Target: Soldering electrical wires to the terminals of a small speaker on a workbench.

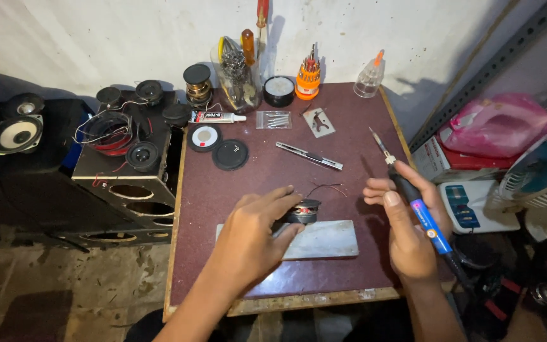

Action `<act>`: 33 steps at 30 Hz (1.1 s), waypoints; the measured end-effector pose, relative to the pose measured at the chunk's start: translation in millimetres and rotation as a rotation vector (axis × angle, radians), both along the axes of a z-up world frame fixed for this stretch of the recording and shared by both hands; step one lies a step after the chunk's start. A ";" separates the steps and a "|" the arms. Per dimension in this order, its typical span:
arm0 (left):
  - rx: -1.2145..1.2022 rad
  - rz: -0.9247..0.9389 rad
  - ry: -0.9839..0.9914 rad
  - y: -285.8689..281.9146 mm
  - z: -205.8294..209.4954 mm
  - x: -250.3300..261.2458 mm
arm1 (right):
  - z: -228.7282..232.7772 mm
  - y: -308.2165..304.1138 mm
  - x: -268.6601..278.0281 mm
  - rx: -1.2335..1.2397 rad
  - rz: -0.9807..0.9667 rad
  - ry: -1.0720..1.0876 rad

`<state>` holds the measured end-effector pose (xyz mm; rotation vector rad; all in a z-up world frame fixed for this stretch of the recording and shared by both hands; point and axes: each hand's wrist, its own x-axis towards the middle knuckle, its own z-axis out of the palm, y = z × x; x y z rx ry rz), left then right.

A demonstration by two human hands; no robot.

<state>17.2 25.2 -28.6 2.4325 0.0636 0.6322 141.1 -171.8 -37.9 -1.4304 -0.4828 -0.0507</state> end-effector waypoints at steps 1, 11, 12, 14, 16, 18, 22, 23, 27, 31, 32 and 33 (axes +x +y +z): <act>0.000 -0.002 0.000 0.2 -1.1 -0.2 | -1.8 -0.7 0.3 0.000 -0.002 0.000; 0.022 -0.023 0.019 5.6 -2.1 -0.6 | -4.1 -0.9 4.6 0.018 -0.015 0.017; 0.014 -0.030 0.008 5.7 -1.6 -0.9 | -5.2 -1.1 5.9 0.011 -0.021 0.016; 0.003 -0.035 0.027 10.0 1.4 -3.6 | -4.7 -0.6 5.6 0.004 -0.038 0.012; -0.009 -0.037 0.046 14.1 8.5 -7.1 | -5.1 -0.8 6.9 -0.003 -0.054 0.007; -0.174 0.068 0.076 17.9 19.2 -10.2 | -6.8 -2.4 9.9 0.008 -0.017 0.049; -0.136 0.155 0.074 44.0 28.0 -19.4 | -19.6 -6.6 21.7 0.080 0.017 0.015; -0.165 0.108 0.204 47.6 34.0 -23.0 | -24.1 -7.9 25.9 0.204 0.037 0.086; -0.099 -0.047 0.391 50.8 36.6 -26.6 | -33.6 -14.2 33.7 0.389 0.110 0.290; -0.099 -0.064 0.535 48.0 40.9 -28.1 | -28.6 -8.3 27.4 0.326 0.103 0.244; -0.054 -0.105 0.492 49.9 34.9 -27.3 | -27.8 -7.6 26.1 0.300 0.059 0.224; -0.008 -0.146 0.449 51.8 28.8 -26.4 | -27.1 -6.8 24.8 0.275 0.015 0.203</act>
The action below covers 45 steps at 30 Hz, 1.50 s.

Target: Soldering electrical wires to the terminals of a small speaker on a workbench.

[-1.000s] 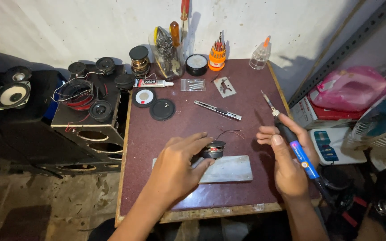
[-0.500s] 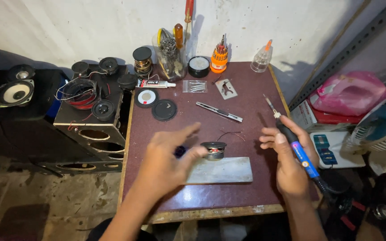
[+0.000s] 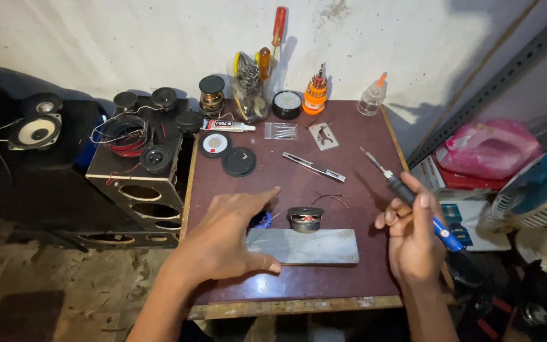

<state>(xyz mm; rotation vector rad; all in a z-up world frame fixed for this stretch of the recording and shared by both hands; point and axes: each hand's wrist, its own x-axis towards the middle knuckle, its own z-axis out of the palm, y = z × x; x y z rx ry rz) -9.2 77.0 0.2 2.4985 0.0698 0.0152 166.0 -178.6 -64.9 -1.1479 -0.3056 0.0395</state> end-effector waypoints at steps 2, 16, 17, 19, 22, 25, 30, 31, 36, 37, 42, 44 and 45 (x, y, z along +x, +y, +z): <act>-0.040 0.008 -0.012 1.3 2.9 -0.4 | -1.1 0.6 0.9 0.007 -0.017 -0.005; 0.063 0.708 -0.284 74.9 -54.0 39.9 | -7.2 -3.3 5.3 0.038 -0.131 0.077; 0.054 0.675 -0.295 73.8 -54.0 44.1 | -7.4 -4.1 4.3 0.020 -0.128 0.076; 0.046 0.644 -0.305 72.3 -54.4 50.9 | -7.8 -4.5 3.0 0.002 -0.123 0.076; 0.115 0.563 -0.244 68.9 -54.1 58.2 | -5.3 -3.9 -1.2 0.013 -0.098 0.050; 0.193 0.531 -0.201 66.8 -49.6 59.7 | 6.6 1.5 -10.7 -0.217 -0.112 -0.169; 0.262 0.524 -0.203 69.1 -51.9 59.9 | 21.2 3.4 -23.7 -0.407 -0.012 -0.300; 0.266 0.526 -0.204 69.4 -52.9 59.9 | 21.8 3.7 -23.7 -0.403 -0.011 -0.301; 0.296 0.438 -0.243 69.5 -51.2 58.8 | 23.4 9.0 -29.4 -0.337 0.072 -0.317; 0.302 0.440 -0.243 71.3 -51.5 56.8 | 22.7 7.8 -28.5 -0.331 0.074 -0.316; 0.122 0.678 -0.493 84.6 -45.2 46.5 | -2.5 -0.7 -12.2 -0.170 0.171 -0.245; 0.091 0.725 -0.417 82.0 -32.3 40.9 | -1.8 1.2 -12.1 -0.140 0.162 -0.242; 0.060 0.771 -0.338 80.9 -25.7 37.6 | -1.3 2.4 -12.4 -0.111 0.152 -0.236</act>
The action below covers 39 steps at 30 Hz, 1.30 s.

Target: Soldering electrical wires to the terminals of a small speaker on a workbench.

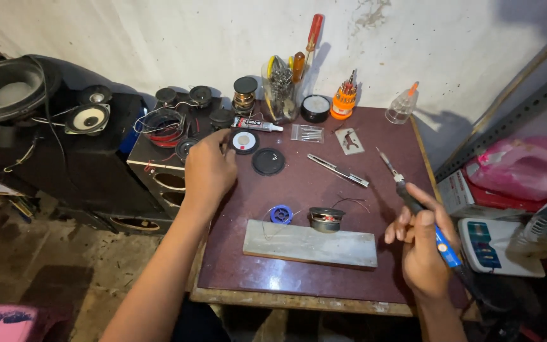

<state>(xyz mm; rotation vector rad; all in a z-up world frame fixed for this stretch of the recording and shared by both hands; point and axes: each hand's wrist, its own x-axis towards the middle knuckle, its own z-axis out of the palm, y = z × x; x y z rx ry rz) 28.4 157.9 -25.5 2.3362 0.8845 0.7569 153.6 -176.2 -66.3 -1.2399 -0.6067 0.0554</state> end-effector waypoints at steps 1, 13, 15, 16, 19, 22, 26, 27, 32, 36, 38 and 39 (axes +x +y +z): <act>0.001 0.001 0.000 1.7 -4.1 1.3 | 1.0 0.9 -0.5 0.001 0.001 0.000; 0.263 -0.096 -0.006 2.2 -17.8 13.4 | 35.3 11.2 -24.4 -0.370 -0.238 -0.112; 0.228 -0.069 0.068 7.0 -20.6 16.2 | 31.9 13.2 -23.1 -0.357 -0.196 -0.091; 0.225 -0.077 0.072 7.0 -22.6 18.2 | 33.6 15.2 -22.0 -0.361 -0.202 -0.085; 0.235 -0.035 0.137 12.7 -34.2 24.4 | 37.7 21.8 -20.0 -0.305 -0.134 -0.160; 0.247 0.013 0.200 22.9 -42.1 31.8 | 38.7 29.0 -19.7 -0.385 -0.056 -0.165; 0.169 0.052 0.215 19.0 -34.7 32.6 | 36.9 34.1 -18.9 -0.441 0.011 -0.159; 0.157 0.061 0.214 19.1 -35.6 32.9 | 37.8 34.7 -18.9 -0.448 0.014 -0.165; 0.050 0.059 0.193 8.7 -15.5 32.3 | 38.0 37.9 -15.1 -0.435 0.058 -0.167; 0.038 0.083 0.211 13.9 -16.0 36.2 | 30.1 38.5 -13.6 -0.407 0.080 -0.082; -0.004 0.095 0.166 8.2 -3.6 33.2 | 30.5 40.1 -14.4 -0.404 0.076 -0.084; -0.045 0.106 0.120 5.2 2.5 31.5 | 30.7 40.8 -14.6 -0.401 0.073 -0.086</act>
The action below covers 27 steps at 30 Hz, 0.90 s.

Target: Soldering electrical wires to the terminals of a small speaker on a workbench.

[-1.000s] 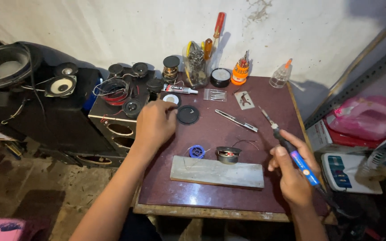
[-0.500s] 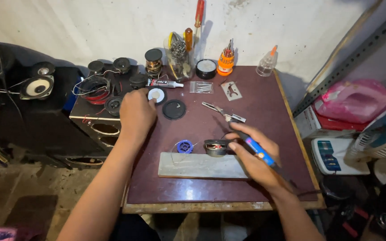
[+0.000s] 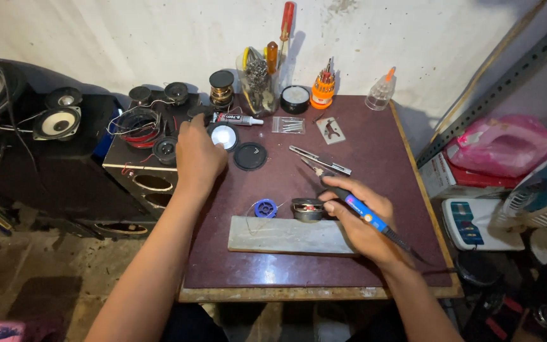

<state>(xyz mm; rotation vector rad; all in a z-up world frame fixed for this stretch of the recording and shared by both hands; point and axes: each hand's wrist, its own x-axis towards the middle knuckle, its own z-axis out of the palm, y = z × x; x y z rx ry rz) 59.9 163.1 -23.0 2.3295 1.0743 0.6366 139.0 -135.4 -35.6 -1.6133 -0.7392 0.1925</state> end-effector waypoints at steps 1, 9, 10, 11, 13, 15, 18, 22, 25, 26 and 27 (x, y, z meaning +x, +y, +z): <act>0.000 0.002 0.000 0.9 -1.0 -3.0 | -3.1 0.7 0.6 0.000 0.002 0.000; -0.073 0.047 -0.293 11.5 -12.8 -16.9 | -7.1 -0.3 1.8 0.031 0.002 -0.147; -0.072 0.047 -0.293 1.1 -0.6 -22.1 | -9.8 -0.7 3.0 0.032 0.002 -0.147; -0.079 0.052 -0.348 -9.6 11.4 -26.8 | -12.3 -1.4 4.5 0.037 -0.005 -0.141; -0.087 0.056 -0.401 -22.7 18.3 -26.9 | -13.4 -3.0 5.5 0.042 -0.014 -0.133; -0.079 -0.126 -0.302 -27.2 7.4 -20.1 | -11.0 -4.0 3.6 0.062 -0.012 -0.112; -0.167 -0.292 -0.114 -47.7 -12.5 0.0 | -14.1 -6.7 5.6 0.056 -0.013 -0.118; -0.222 -0.350 0.040 -65.8 -23.7 22.9 | -11.9 -8.0 3.8 0.025 -0.009 -0.108; -0.261 -0.428 0.020 -69.2 -29.6 30.2 | -11.6 -7.1 4.6 0.021 -0.013 -0.099; -0.264 -0.459 0.038 -69.5 -32.0 32.5 | -11.4 -6.6 5.7 0.014 -0.007 -0.109; -0.268 -0.490 0.055 -70.1 -34.9 35.0 | -11.4 -6.4 6.8 0.007 -0.001 -0.119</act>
